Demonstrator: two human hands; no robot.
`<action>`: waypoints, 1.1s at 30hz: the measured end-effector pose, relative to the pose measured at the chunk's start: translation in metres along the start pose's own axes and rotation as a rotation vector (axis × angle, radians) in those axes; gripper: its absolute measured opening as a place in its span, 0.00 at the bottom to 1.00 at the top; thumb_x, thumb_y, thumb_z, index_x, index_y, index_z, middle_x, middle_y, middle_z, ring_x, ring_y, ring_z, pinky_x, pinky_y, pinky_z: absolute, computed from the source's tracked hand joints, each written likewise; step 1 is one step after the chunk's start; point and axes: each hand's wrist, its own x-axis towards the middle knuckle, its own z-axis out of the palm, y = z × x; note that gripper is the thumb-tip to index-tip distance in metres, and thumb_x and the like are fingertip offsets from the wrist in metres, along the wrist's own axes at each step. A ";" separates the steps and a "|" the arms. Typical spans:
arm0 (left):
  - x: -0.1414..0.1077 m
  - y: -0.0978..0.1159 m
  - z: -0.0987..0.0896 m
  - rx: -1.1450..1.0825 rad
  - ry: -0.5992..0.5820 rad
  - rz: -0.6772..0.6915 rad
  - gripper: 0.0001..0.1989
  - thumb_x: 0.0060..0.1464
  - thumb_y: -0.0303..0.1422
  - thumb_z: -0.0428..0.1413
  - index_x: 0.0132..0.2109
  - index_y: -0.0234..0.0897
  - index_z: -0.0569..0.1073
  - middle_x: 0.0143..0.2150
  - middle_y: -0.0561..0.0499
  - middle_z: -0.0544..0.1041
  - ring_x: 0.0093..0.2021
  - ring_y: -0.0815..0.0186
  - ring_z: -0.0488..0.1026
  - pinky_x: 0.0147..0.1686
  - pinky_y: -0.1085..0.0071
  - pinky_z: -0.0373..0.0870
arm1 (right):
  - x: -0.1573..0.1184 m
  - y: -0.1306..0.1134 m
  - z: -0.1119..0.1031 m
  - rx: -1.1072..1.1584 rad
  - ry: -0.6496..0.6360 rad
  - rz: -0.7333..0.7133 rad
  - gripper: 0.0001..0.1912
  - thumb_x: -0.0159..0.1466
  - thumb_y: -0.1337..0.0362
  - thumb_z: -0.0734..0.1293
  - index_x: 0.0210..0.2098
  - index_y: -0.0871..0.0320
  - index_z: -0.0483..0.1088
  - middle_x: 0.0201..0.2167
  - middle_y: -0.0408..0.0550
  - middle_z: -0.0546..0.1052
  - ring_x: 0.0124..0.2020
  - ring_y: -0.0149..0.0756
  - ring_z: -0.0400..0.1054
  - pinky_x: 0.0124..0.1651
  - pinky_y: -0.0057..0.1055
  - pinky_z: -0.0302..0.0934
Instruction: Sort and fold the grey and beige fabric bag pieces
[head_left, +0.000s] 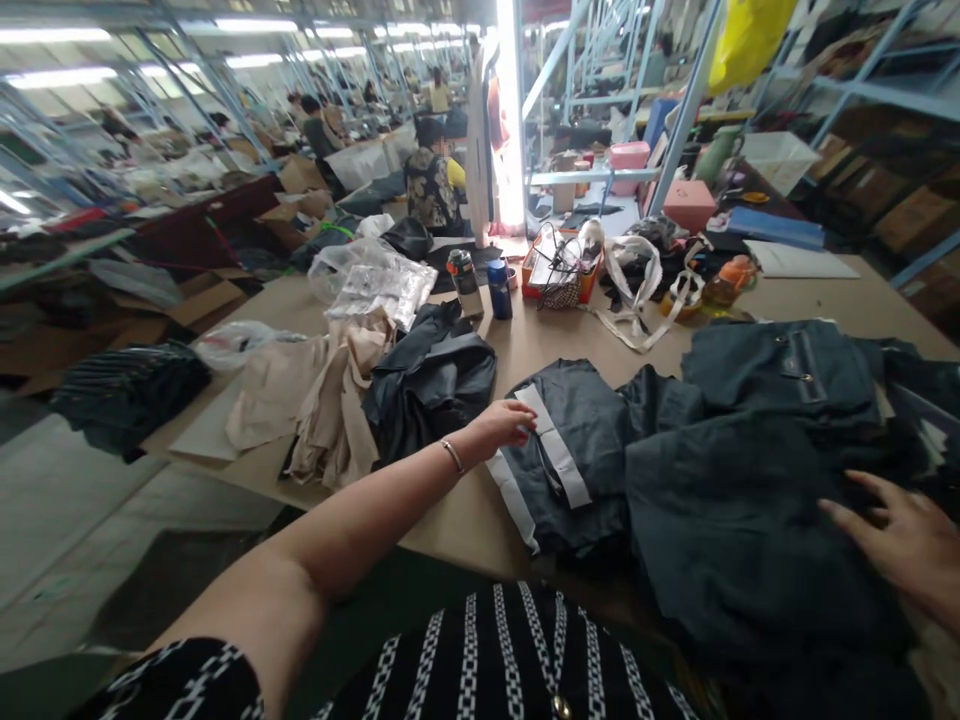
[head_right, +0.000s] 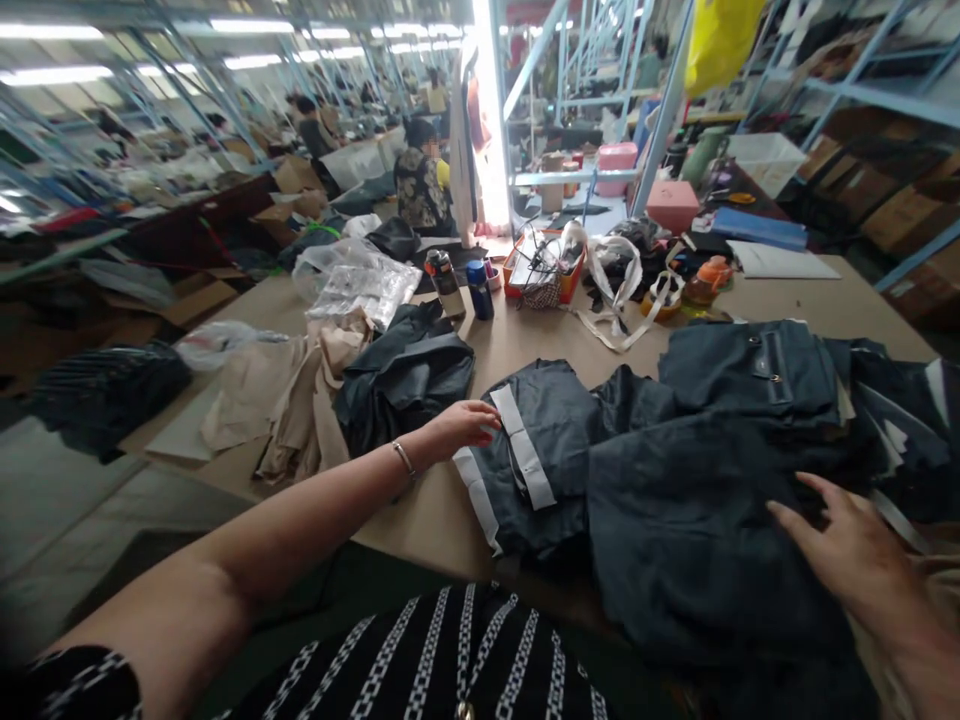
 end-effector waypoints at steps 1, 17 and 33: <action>0.003 -0.017 -0.005 0.002 0.016 -0.046 0.06 0.49 0.25 0.56 0.37 0.30 0.70 0.33 0.47 0.74 0.22 0.72 0.69 0.23 0.76 0.67 | -0.003 -0.005 0.016 -0.072 0.037 -0.068 0.24 0.53 0.46 0.62 0.44 0.52 0.63 0.45 0.62 0.67 0.42 0.61 0.65 0.42 0.55 0.59; 0.020 -0.094 0.007 -0.198 0.019 -0.194 0.07 0.57 0.30 0.52 0.41 0.31 0.65 0.31 0.49 0.70 0.21 0.71 0.69 0.27 0.72 0.70 | 0.003 -0.199 0.233 0.069 -0.522 -0.225 0.07 0.59 0.69 0.61 0.29 0.64 0.69 0.29 0.54 0.73 0.37 0.43 0.69 0.43 0.36 0.60; -0.024 -0.015 0.048 -0.215 -0.101 0.187 0.15 0.45 0.37 0.61 0.36 0.33 0.68 0.27 0.52 0.70 0.21 0.71 0.66 0.19 0.77 0.60 | -0.047 -0.201 0.148 0.496 -0.146 -0.311 0.28 0.60 0.52 0.59 0.54 0.63 0.63 0.50 0.58 0.69 0.50 0.47 0.65 0.53 0.44 0.60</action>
